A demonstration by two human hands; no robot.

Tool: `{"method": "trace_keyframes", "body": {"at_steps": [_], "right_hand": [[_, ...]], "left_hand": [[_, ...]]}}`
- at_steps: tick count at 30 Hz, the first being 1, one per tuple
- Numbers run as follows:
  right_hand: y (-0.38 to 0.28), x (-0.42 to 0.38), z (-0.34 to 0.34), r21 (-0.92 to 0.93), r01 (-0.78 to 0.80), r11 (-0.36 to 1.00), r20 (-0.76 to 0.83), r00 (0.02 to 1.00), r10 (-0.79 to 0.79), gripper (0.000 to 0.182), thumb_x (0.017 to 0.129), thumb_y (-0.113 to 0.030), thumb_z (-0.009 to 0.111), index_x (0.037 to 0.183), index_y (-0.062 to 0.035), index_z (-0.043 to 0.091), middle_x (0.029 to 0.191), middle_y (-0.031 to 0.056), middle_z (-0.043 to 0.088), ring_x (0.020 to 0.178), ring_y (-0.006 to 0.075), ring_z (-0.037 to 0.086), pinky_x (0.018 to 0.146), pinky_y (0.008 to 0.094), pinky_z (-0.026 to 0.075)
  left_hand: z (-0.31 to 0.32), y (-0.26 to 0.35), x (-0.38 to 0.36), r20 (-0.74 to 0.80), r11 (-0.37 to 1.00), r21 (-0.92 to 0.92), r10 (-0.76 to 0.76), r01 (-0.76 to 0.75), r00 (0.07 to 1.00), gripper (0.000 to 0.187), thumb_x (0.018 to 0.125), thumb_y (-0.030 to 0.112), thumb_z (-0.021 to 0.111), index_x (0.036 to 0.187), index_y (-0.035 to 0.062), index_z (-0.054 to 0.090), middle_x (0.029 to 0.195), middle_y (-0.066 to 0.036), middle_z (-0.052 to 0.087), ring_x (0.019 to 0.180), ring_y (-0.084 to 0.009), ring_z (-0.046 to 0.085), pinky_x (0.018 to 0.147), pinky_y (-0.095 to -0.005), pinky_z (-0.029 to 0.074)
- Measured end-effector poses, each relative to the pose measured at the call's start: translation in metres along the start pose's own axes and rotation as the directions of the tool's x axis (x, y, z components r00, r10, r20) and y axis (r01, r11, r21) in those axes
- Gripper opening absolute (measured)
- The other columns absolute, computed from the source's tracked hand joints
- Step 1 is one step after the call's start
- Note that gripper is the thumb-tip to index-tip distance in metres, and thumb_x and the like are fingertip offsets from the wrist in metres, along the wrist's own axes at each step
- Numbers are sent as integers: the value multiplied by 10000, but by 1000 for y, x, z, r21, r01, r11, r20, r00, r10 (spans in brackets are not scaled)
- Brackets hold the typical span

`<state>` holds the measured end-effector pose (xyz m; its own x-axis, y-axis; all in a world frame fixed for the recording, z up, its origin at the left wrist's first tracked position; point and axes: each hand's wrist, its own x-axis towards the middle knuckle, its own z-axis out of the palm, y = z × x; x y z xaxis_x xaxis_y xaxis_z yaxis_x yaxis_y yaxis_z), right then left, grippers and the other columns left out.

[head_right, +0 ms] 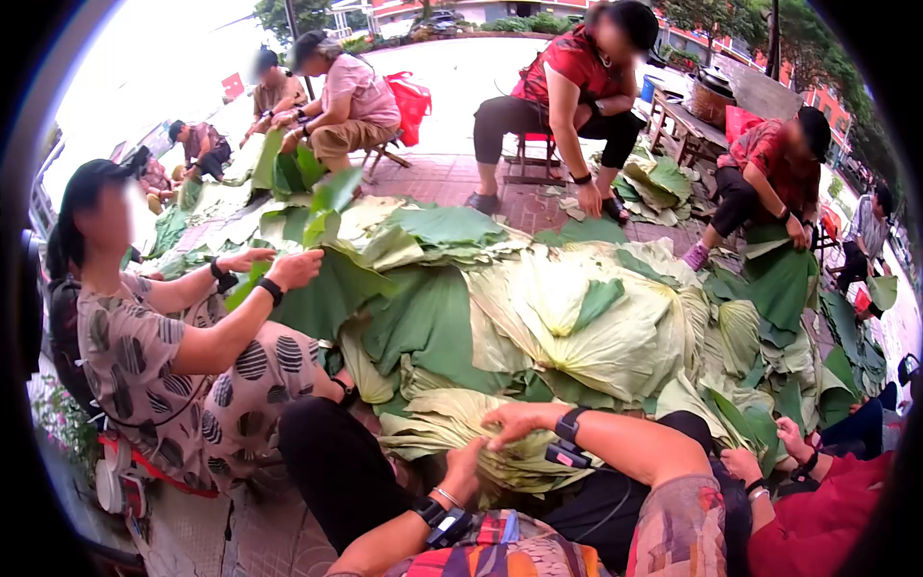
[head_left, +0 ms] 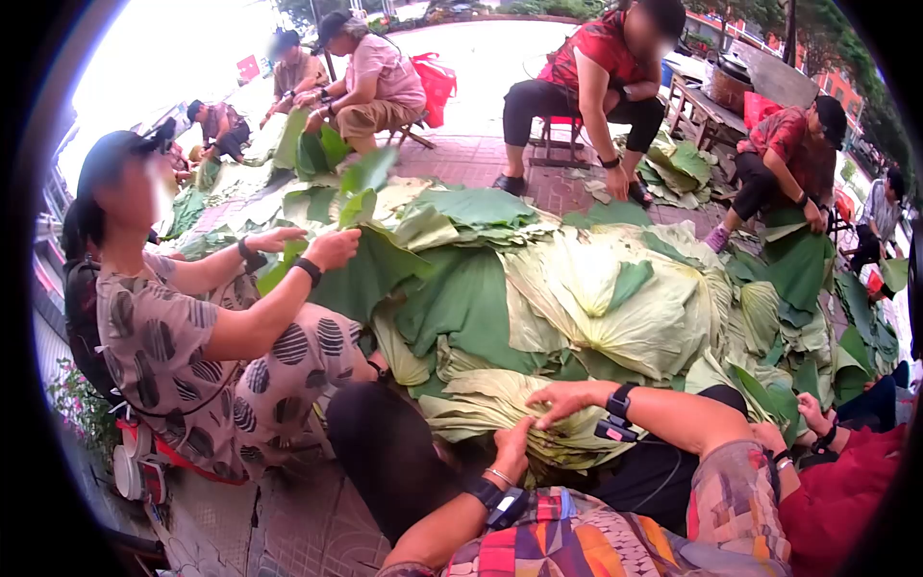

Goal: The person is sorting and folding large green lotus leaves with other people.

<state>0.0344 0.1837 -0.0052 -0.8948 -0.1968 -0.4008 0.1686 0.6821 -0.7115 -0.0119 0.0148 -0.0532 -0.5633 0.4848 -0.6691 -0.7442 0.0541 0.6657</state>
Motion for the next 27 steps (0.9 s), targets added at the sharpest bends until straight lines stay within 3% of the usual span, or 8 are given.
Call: {"method": "trace_keyframes", "body": {"at_steps": [5, 9, 11, 13, 18, 21, 23, 27], "right_hand": [[24, 0, -3, -27, -71, 997, -18, 997, 70, 549, 716, -294, 676, 1169, -38, 500, 1025, 163, 600, 928, 249, 580, 788, 345, 457], [32, 0, 4, -25, -111, 994, -87, 990, 108, 382, 734, -151, 557, 1097, -33, 541, 967, 166, 613, 866, 271, 597, 763, 340, 464], [29, 2, -7, -215, -93, 972, -141, 988, 63, 311, 716, -132, 490, 994, -22, 575, 859, 183, 612, 782, 305, 599, 714, 362, 470], [28, -7, -22, -274, -202, 940, -531, 847, 27, 278, 697, -138, 455, 906, -18, 594, 763, 196, 594, 716, 338, 582, 665, 391, 469], [11, -38, -108, -111, -423, 899, -894, 438, 96, 174, 760, -195, 483, 813, -98, 617, 754, 147, 613, 718, 326, 591, 646, 407, 468], [-18, -75, -160, -75, -522, 850, -990, 138, -3, 129, 791, -136, 485, 848, -95, 594, 718, 162, 599, 692, 338, 582, 607, 408, 461], [-28, -100, -186, -177, -490, 854, -975, -29, -219, 120, 813, -110, 460, 851, -61, 562, 781, 163, 591, 744, 327, 574, 650, 396, 453], [-58, -136, -207, -216, -469, 857, -896, -253, -364, 153, 799, -36, 505, 942, -39, 559, 853, 132, 591, 787, 301, 572, 687, 369, 452]], "left_hand": [[-8, -17, 19, 0, 1000, 6, 6, -6, 1000, 389, 644, 142, 705, 932, -86, 576, 907, -109, 611, 743, -173, 581, 663, -300, 474], [-7, -13, 15, -24, 1000, 7, 20, -20, 1000, 397, 630, 171, 720, 890, -98, 588, 880, -113, 614, 728, -164, 573, 656, -304, 466], [-10, -18, 20, -36, 997, 69, -12, 14, 999, 420, 622, 191, 725, 878, -110, 584, 865, -116, 612, 717, -165, 566, 652, -305, 462], [-10, -20, 23, -65, 994, 111, 18, -11, 998, 442, 613, 215, 731, 852, -123, 577, 852, -122, 608, 709, -167, 562, 645, -311, 459], [-12, -23, 29, -72, 990, 137, -14, 24, 997, 476, 600, 240, 737, 843, -133, 568, 863, -133, 607, 721, -170, 563, 650, -315, 460], [-17, -35, 41, -53, 994, 104, -6, 12, 999, 516, 594, 252, 740, 885, -137, 566, 905, -144, 607, 760, -181, 569, 686, -314, 459], [-18, -39, 50, -62, 989, 146, 7, 2, 998, 534, 590, 254, 742, 908, -138, 566, 934, -155, 603, 794, -193, 568, 714, -315, 454], [-16, -34, 45, -65, 989, 150, 1, 9, 998, 524, 594, 247, 742, 905, -137, 569, 935, -155, 604, 795, -192, 569, 714, -311, 453]]}}
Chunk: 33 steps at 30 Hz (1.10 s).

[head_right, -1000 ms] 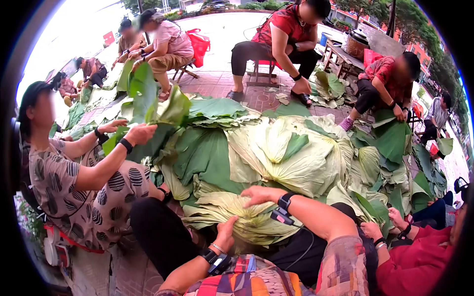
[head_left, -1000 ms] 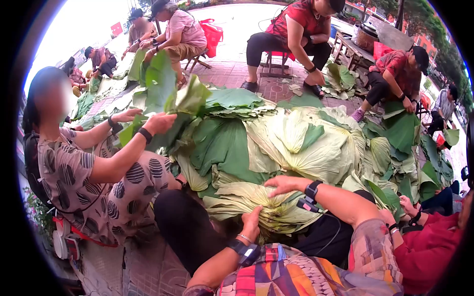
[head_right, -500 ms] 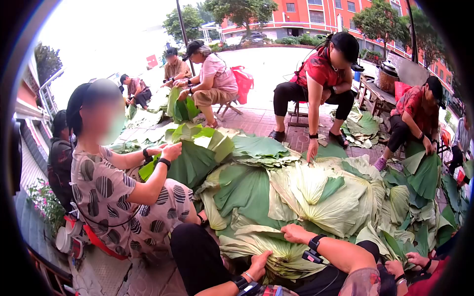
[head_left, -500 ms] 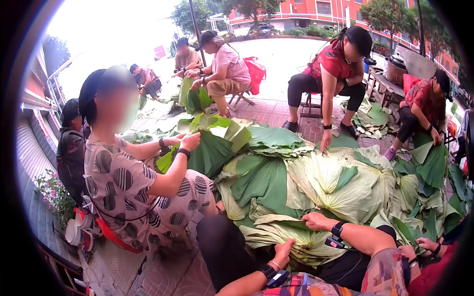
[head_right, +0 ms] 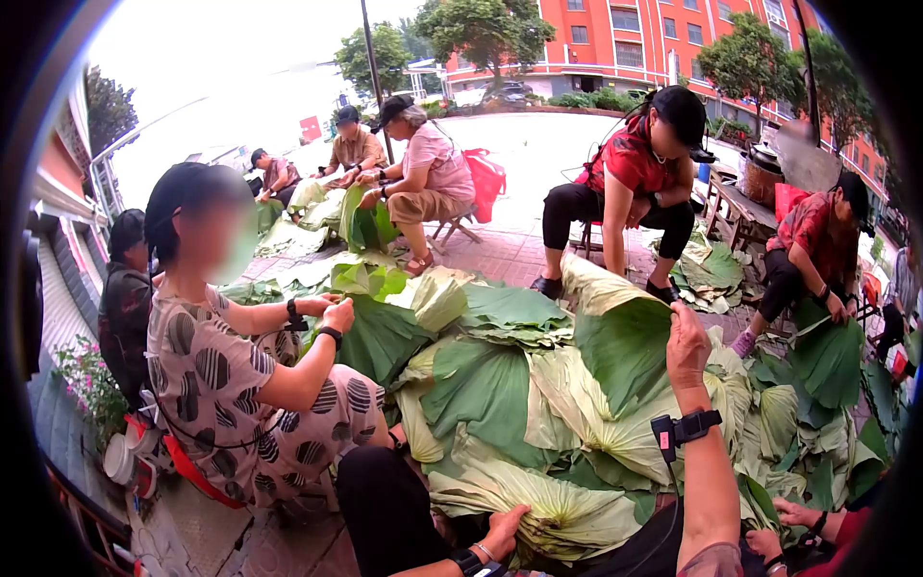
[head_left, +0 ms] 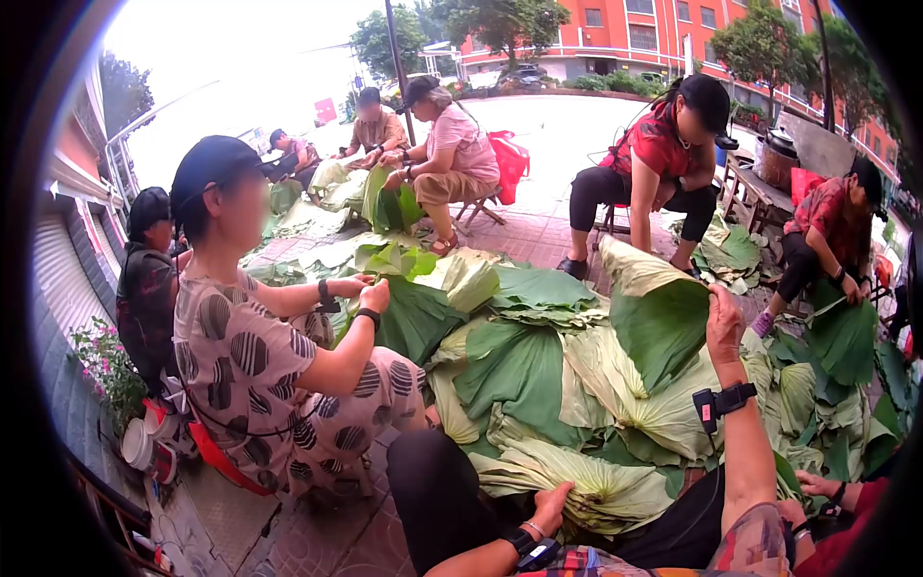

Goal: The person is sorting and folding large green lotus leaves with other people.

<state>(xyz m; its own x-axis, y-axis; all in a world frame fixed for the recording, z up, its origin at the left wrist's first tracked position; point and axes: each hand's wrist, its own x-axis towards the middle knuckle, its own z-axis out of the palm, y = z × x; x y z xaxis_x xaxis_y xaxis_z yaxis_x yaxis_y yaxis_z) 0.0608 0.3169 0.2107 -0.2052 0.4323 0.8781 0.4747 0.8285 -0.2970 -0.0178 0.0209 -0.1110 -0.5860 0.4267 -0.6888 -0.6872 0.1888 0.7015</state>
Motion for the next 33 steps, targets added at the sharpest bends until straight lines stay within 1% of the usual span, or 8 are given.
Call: {"method": "trace_keyframes", "body": {"at_steps": [6, 8, 11, 18, 22, 24, 27, 33], "right_hand": [[32, -48, 35, -134, 214, 968, 210, 960, -183, 204, 741, -33, 532, 937, -50, 587, 814, 122, 581, 794, 295, 549, 705, 372, 454], [37, -91, 51, -56, 255, 965, 606, 777, -170, 257, 715, -94, 563, 966, -50, 590, 856, 149, 596, 837, 309, 558, 732, 390, 455], [19, -148, 69, 154, -37, 987, 820, 563, -107, 322, 690, -164, 609, 982, -31, 579, 930, 160, 602, 888, 331, 563, 780, 374, 453], [-63, -228, 64, 340, -352, 872, 866, -243, -436, 616, 728, -451, 631, 1114, 15, 518, 1033, 170, 597, 951, 278, 577, 809, 347, 450], [-67, -252, 60, 428, -373, 823, 842, -166, -514, 583, 699, -447, 661, 1075, -14, 556, 974, 161, 613, 890, 265, 595, 772, 341, 460], [-60, -251, 66, 317, -400, 860, 843, -297, -449, 550, 708, -395, 684, 1090, -23, 549, 1011, 137, 610, 903, 223, 599, 773, 320, 466], [-54, -253, 66, 324, -376, 868, 865, -253, -432, 515, 691, -362, 707, 1070, -41, 567, 973, 114, 626, 884, 203, 604, 764, 310, 466], [-45, -256, 65, 375, -393, 840, 809, -303, -503, 580, 663, -353, 710, 1134, -65, 532, 1040, 136, 595, 968, 244, 559, 817, 331, 437]], "left_hand": [[3, 13, -21, -5, 998, -45, 40, -40, 999, 493, 605, 216, 738, 909, -134, 571, 926, -142, 612, 782, -178, 576, 700, -300, 456], [3, 16, -27, -7, 998, -52, 42, -42, 999, 493, 603, 215, 739, 909, -133, 572, 931, -144, 612, 787, -179, 577, 701, -301, 456], [-1, -2, -1, -11, 998, -53, 35, -35, 999, 489, 604, 211, 739, 912, -131, 574, 935, -145, 611, 792, -182, 577, 702, -304, 457], [2, 17, -23, 7, 999, -37, -26, 26, 1000, 487, 614, 211, 739, 937, -114, 577, 937, -130, 611, 791, -166, 576, 691, -296, 461], [-1, 2, -9, 50, 993, -103, -49, 54, 998, 535, 610, 256, 762, 952, -109, 572, 933, -124, 610, 778, -162, 576, 677, -295, 466], [0, 1, -8, 19, 997, -71, -25, 26, 999, 527, 625, 246, 770, 961, -105, 567, 929, -122, 609, 766, -164, 577, 665, -296, 472], [1, 13, -24, 149, 978, -202, -19, 50, 989, 463, 648, 185, 760, 957, -101, 567, 923, -120, 610, 752, -164, 580, 656, -297, 476], [-1, 5, -15, 101, 980, -186, -45, 64, 994, 393, 658, 123, 739, 942, -93, 573, 909, -124, 616, 727, -178, 595, 637, -299, 491]]}}
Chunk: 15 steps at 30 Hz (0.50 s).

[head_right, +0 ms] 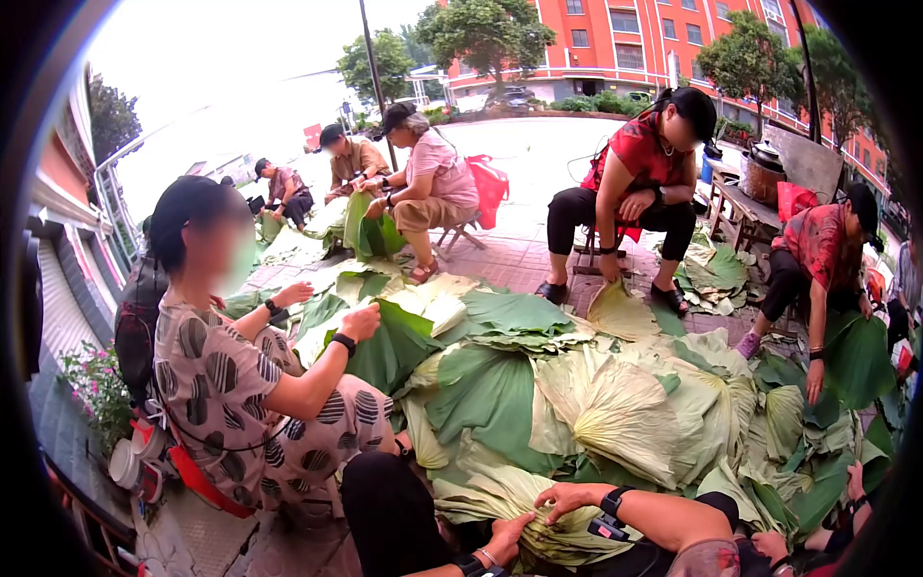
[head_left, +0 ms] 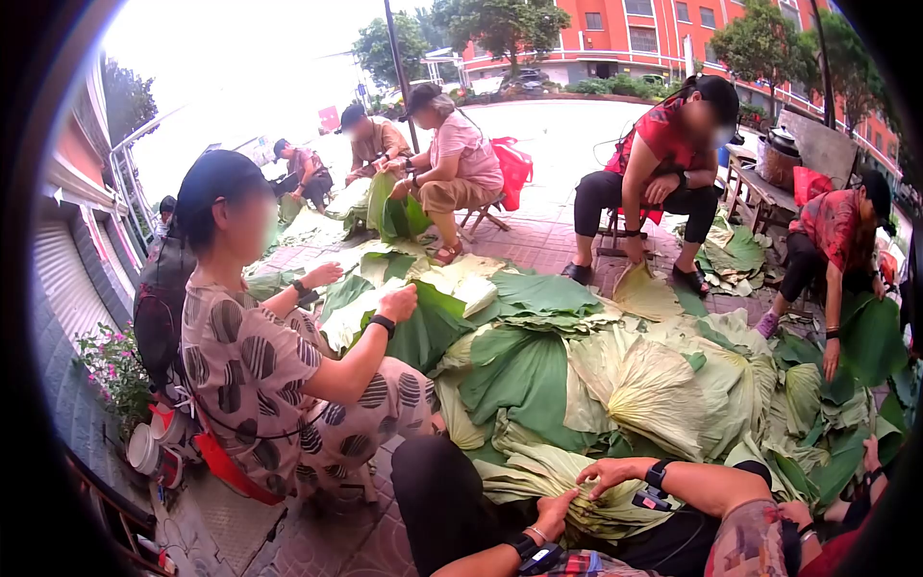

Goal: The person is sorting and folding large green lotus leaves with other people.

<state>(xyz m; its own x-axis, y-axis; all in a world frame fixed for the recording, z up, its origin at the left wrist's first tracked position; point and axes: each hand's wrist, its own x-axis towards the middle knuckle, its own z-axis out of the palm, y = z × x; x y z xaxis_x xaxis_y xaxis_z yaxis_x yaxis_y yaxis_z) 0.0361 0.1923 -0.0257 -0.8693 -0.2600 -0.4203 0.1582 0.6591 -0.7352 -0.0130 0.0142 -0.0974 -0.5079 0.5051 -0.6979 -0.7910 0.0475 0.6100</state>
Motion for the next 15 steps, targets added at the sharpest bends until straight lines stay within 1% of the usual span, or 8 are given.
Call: {"method": "trace_keyframes", "body": {"at_steps": [3, 4, 7, 9, 11, 12, 13, 15], "right_hand": [[5, -1, 2, 29, -62, 998, 29, 998, 61, 651, 652, -368, 719, 1190, -82, 489, 1067, 153, 576, 1013, 251, 528, 846, 329, 417], [8, -2, 8, 133, -44, 990, -2, 999, 44, 605, 662, -319, 699, 1176, -75, 493, 1035, 151, 587, 988, 246, 538, 826, 321, 423], [10, 1, 12, 164, -104, 981, 41, 994, 99, 549, 659, -237, 656, 1155, -61, 500, 1029, 142, 592, 975, 234, 545, 821, 319, 427], [2, -2, 13, 129, -18, 991, -45, 999, 24, 443, 651, -155, 573, 1073, -30, 522, 938, 172, 607, 885, 276, 581, 768, 351, 450], [-14, -5, 0, -160, -148, 976, -219, 969, 111, 347, 657, -123, 508, 984, -9, 534, 843, 219, 593, 796, 345, 583, 710, 399, 457], [-5, -5, -2, -249, -66, 966, -379, 925, -34, 290, 661, -112, 466, 920, 2, 533, 779, 244, 566, 758, 388, 562, 675, 431, 449], [-6, -10, -13, -257, -111, 960, -492, 870, -31, 294, 672, -114, 462, 930, -10, 555, 787, 234, 581, 775, 375, 571, 680, 425, 454], [0, -10, -44, -96, -348, 933, -710, 680, 180, 251, 679, -109, 471, 872, -28, 608, 799, 215, 602, 780, 365, 581, 700, 409, 463]], "left_hand": [[2, 3, -7, -2, 1000, -5, 20, -20, 1000, 379, 647, 110, 736, 926, -93, 578, 891, -122, 620, 719, -178, 596, 632, -299, 491], [1, 1, -3, -3, 1000, -4, 22, -22, 1000, 379, 647, 110, 736, 926, -93, 578, 891, -122, 620, 719, -178, 596, 632, -299, 491], [-1, -3, 1, -73, 997, 75, 38, -32, 997, 370, 628, 107, 736, 898, -96, 585, 865, -117, 622, 699, -176, 592, 622, -304, 486], [-1, -3, -3, -69, 997, 49, 64, -61, 996, 355, 615, 107, 732, 871, -94, 592, 850, -113, 623, 685, -168, 586, 615, -306, 480], [1, 0, -5, -96, 994, 89, 72, -64, 993, 352, 611, 120, 734, 853, -94, 594, 845, -112, 623, 684, -164, 583, 617, -305, 479], [1, 1, -5, -123, 990, 127, 78, -62, 989, 350, 607, 133, 735, 834, -94, 596, 840, -111, 624, 683, -160, 580, 619, -303, 477], [-2, -2, 1, -126, 990, 126, 79, -63, 989, 350, 607, 133, 735, 834, -94, 596, 840, -111, 624, 683, -160, 580, 619, -303, 477], [-7, -10, 13, -107, 982, 175, 90, -71, 990, 363, 602, 156, 741, 812, -101, 595, 834, -109, 625, 687, -154, 577, 622, -297, 473]]}}
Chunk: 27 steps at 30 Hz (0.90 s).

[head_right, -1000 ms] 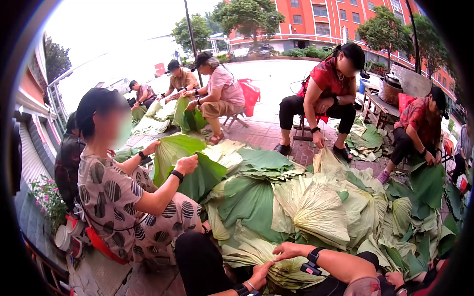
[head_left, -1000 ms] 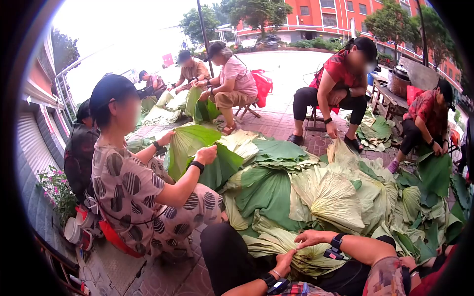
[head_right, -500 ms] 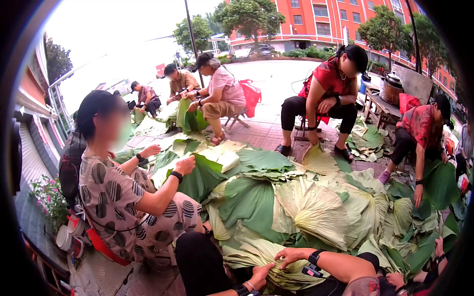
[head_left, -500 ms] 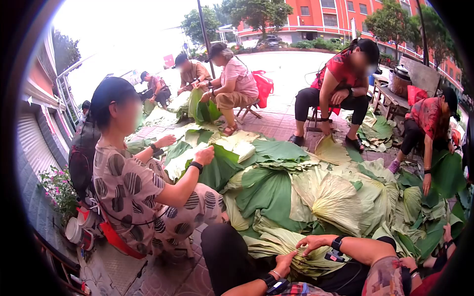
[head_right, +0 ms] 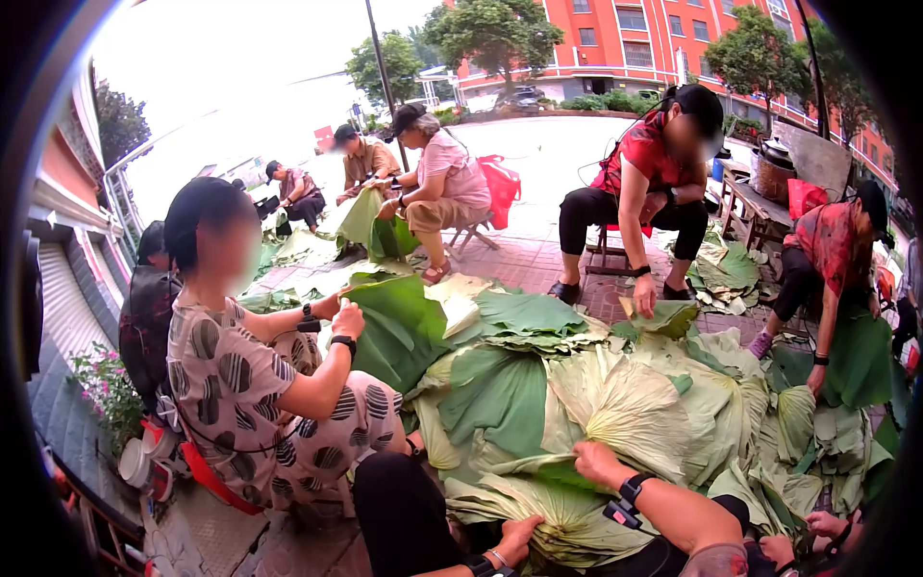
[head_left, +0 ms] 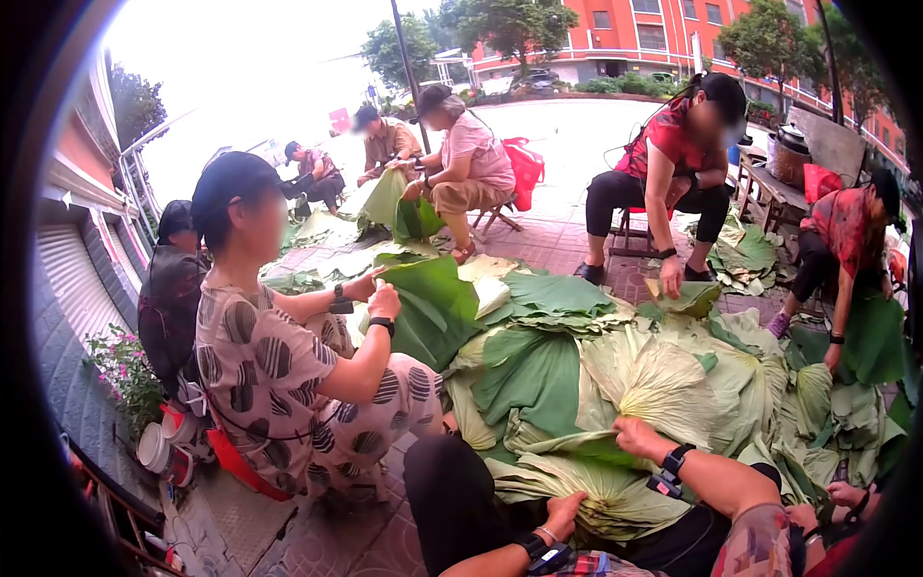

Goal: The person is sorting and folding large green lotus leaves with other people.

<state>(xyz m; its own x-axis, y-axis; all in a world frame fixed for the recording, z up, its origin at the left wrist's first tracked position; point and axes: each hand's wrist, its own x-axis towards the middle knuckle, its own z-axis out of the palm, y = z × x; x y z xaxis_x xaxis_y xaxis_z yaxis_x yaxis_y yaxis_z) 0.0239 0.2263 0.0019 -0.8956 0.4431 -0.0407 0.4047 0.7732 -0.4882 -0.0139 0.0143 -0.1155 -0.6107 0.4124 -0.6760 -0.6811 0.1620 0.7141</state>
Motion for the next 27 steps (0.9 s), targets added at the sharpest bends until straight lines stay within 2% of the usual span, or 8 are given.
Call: {"method": "trace_keyframes", "body": {"at_steps": [6, 12, 16, 20, 22, 24, 26, 27], "right_hand": [[22, 37, -114, 8, 84, 996, -633, 772, -60, 156, 724, -94, 503, 844, -18, 568, 749, 183, 591, 711, 352, 567, 667, 404, 455], [-27, 11, -208, -164, 79, 983, -898, 401, -182, 147, 781, -24, 514, 924, -20, 546, 835, 152, 590, 729, 318, 570, 655, 372, 452], [-41, 4, -212, -364, 53, 930, -871, 334, -360, 172, 770, -24, 534, 942, -25, 546, 844, 128, 592, 753, 293, 569, 682, 366, 450], [-19, 14, -155, -475, 125, 871, -515, 763, -390, 321, 717, -129, 628, 1010, -32, 539, 873, 111, 587, 811, 264, 555, 759, 342, 448], [-5, 15, -114, -488, 277, 828, -285, 845, -452, 436, 693, -192, 664, 1070, -26, 522, 930, 151, 588, 864, 288, 559, 810, 361, 442], [17, 16, -59, -159, 304, 939, -203, 921, -333, 525, 710, -255, 664, 1139, -12, 484, 1005, 190, 578, 937, 314, 554, 858, 370, 424], [-16, -1, -41, 78, 78, 994, 239, 967, -94, 585, 742, -351, 632, 1179, -1, 462, 1079, 209, 556, 989, 331, 541, 865, 365, 420], [-16, -5, -17, 114, 137, 984, 360, 917, -170, 597, 751, -403, 609, 1177, -9, 471, 1084, 209, 555, 984, 326, 545, 854, 363, 426]], "left_hand": [[5, 18, -18, -37, 999, 48, 3, -1, 999, 311, 637, 86, 715, 853, -87, 573, 825, -105, 616, 678, -182, 584, 622, -303, 478], [6, 24, -28, 4, 999, 36, 14, -14, 1000, 332, 633, 103, 719, 864, -86, 573, 841, -108, 617, 688, -176, 577, 627, -306, 470], [8, 27, -35, -27, 999, 3, 39, -39, 999, 336, 609, 165, 718, 769, -102, 591, 785, -101, 616, 666, -144, 555, 608, -297, 460], [6, 16, -21, 4, 1000, 11, 13, -13, 1000, 328, 604, 172, 723, 752, -89, 590, 771, -89, 610, 657, -138, 544, 604, -295, 455], [6, 15, -19, 6, 1000, -9, 10, -10, 1000, 325, 603, 173, 724, 747, -85, 590, 767, -86, 609, 655, -136, 541, 604, -293, 454], [6, 19, -25, 8, 999, -19, 44, -44, 999, 347, 601, 181, 730, 772, -91, 598, 792, -95, 618, 673, -139, 552, 612, -294, 459], [4, 9, -13, 1, 999, -7, 33, -33, 999, 363, 602, 182, 732, 797, -95, 601, 809, -101, 623, 685, -140, 559, 615, -293, 463], [4, 4, -7, -5, 1000, 6, 20, -20, 1000, 380, 604, 183, 735, 822, -99, 603, 827, -107, 628, 696, -140, 565, 619, -293, 467]]}}
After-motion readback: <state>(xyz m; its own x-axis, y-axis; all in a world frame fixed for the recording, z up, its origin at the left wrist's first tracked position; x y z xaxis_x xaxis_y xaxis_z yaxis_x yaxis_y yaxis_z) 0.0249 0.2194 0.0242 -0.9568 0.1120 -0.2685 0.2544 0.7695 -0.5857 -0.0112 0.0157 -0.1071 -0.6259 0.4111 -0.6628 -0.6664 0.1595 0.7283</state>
